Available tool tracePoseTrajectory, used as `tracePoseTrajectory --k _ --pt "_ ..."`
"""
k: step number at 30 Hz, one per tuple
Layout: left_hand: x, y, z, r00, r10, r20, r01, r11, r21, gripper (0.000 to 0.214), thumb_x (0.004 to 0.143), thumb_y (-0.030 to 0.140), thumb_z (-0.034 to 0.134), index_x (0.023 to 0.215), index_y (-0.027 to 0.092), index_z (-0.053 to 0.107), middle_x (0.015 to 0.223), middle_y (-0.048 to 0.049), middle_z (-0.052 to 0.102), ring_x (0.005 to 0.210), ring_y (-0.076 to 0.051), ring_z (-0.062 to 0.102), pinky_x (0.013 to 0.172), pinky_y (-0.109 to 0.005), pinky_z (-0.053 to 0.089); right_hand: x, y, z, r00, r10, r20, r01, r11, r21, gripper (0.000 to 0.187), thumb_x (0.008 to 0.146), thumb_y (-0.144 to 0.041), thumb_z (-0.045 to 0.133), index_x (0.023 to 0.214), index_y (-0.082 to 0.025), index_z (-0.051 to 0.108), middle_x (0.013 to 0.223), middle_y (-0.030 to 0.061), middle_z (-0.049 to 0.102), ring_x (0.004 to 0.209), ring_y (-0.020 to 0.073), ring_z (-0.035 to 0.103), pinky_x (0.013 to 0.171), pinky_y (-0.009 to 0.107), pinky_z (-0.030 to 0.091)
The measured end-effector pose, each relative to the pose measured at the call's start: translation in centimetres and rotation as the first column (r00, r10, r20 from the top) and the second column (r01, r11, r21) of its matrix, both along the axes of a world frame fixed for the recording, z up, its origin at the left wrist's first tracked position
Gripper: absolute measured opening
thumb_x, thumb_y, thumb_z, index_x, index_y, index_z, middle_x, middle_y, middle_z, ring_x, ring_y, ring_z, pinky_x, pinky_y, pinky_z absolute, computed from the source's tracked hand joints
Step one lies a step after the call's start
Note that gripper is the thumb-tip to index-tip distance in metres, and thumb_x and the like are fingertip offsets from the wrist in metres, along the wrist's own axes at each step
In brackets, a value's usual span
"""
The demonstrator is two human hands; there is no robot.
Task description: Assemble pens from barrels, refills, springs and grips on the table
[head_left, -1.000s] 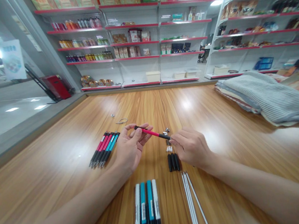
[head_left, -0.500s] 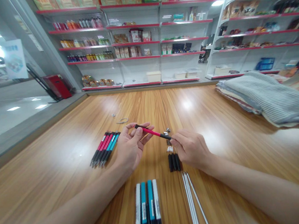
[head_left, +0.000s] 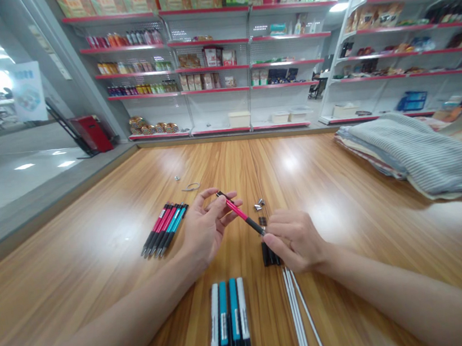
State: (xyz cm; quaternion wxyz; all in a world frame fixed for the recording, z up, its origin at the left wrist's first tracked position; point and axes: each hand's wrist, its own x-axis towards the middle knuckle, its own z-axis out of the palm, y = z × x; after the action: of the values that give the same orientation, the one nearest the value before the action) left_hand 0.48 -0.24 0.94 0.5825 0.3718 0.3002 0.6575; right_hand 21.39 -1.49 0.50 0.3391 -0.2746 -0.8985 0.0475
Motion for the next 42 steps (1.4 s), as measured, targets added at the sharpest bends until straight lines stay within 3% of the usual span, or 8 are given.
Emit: tracePoseTrajectory --k 3,8,14,17,28,34,42 --pt "0.01 -0.08 0.1 0.997 -0.074 0.003 0.074 0.996 -0.043 0.033 0.081 0.014 0.066 0.109 0.018 0.047 0.104 -0.0117 0.069 0.083 -0.018 0.071 0.067 -0.024 0.057 0.3 0.16 -0.14 0.995 0.084 -0.055 -0.086 0.995 -0.049 0.029 0.09 -0.026 0.041 0.071 -0.016 0.06 0.065 0.0033 0.055 0.061 0.0136 0.045 0.062 0.029 0.033" --pt "0.22 -0.36 0.3 0.984 -0.175 -0.005 0.175 0.982 -0.07 0.031 0.082 0.012 0.064 0.109 0.016 0.048 0.104 -0.0131 0.069 0.077 -0.017 0.071 0.064 -0.023 0.056 -0.1 0.25 -0.5 0.996 0.063 -0.064 -0.066 0.997 -0.046 0.012 0.085 -0.023 0.054 0.087 -0.017 0.064 0.069 0.0025 0.06 0.064 0.0145 0.05 0.063 0.029 0.037" --pt "0.3 -0.58 0.25 0.979 -0.202 -0.021 0.2 0.975 -0.094 0.031 0.082 0.013 0.064 0.108 0.015 0.048 0.102 -0.0136 0.07 0.074 -0.017 0.07 0.064 -0.025 0.056 -0.48 0.09 -0.44 0.987 0.159 -0.009 -0.158 0.986 0.052 0.046 0.082 -0.009 0.052 0.126 -0.022 0.052 0.089 0.0018 0.068 0.069 0.0152 0.049 0.065 0.029 0.041" --pt "0.23 -0.49 0.1 0.978 -0.209 -0.027 0.206 0.974 -0.09 0.032 0.081 0.013 0.065 0.109 0.015 0.048 0.102 -0.0134 0.07 0.074 -0.016 0.07 0.066 -0.025 0.056 -0.4 0.21 -0.56 0.977 0.21 0.041 -0.213 0.972 0.101 0.049 0.081 -0.006 0.052 0.126 -0.025 0.054 0.095 0.0005 0.07 0.068 0.0154 0.045 0.064 0.03 0.041" --pt "0.2 -0.34 -0.02 0.979 -0.204 -0.017 0.203 0.977 -0.06 0.031 0.079 0.013 0.067 0.105 0.014 0.05 0.098 -0.0127 0.071 0.071 -0.016 0.07 0.066 -0.026 0.056 -0.49 0.16 -0.58 0.982 0.186 0.037 -0.189 0.968 0.167 0.042 0.082 -0.009 0.051 0.12 -0.024 0.06 0.084 0.0007 0.07 0.064 0.0148 0.04 0.059 0.029 0.039" --pt "0.35 -0.4 0.1 0.985 -0.172 0.008 0.172 0.982 -0.072 0.038 0.078 0.013 0.068 0.109 0.016 0.048 0.099 -0.0111 0.071 0.072 -0.016 0.071 0.066 -0.026 0.056 -0.39 0.26 -0.39 0.984 0.169 0.051 -0.174 0.974 0.147 0.041 0.084 -0.011 0.05 0.122 -0.024 0.059 0.098 0.0026 0.071 0.065 0.0147 0.044 0.061 0.029 0.043" --pt "0.25 -0.35 -0.09 0.987 -0.163 -0.012 0.162 0.985 -0.065 0.029 0.078 0.014 0.068 0.1 0.016 0.05 0.1 -0.0108 0.071 0.073 -0.017 0.071 0.066 -0.026 0.056 -0.43 0.47 -0.62 0.982 0.184 0.044 -0.189 0.97 0.155 0.044 0.082 -0.008 0.053 0.123 -0.024 0.058 0.104 0.001 0.071 0.065 0.0149 0.043 0.062 0.03 0.043"
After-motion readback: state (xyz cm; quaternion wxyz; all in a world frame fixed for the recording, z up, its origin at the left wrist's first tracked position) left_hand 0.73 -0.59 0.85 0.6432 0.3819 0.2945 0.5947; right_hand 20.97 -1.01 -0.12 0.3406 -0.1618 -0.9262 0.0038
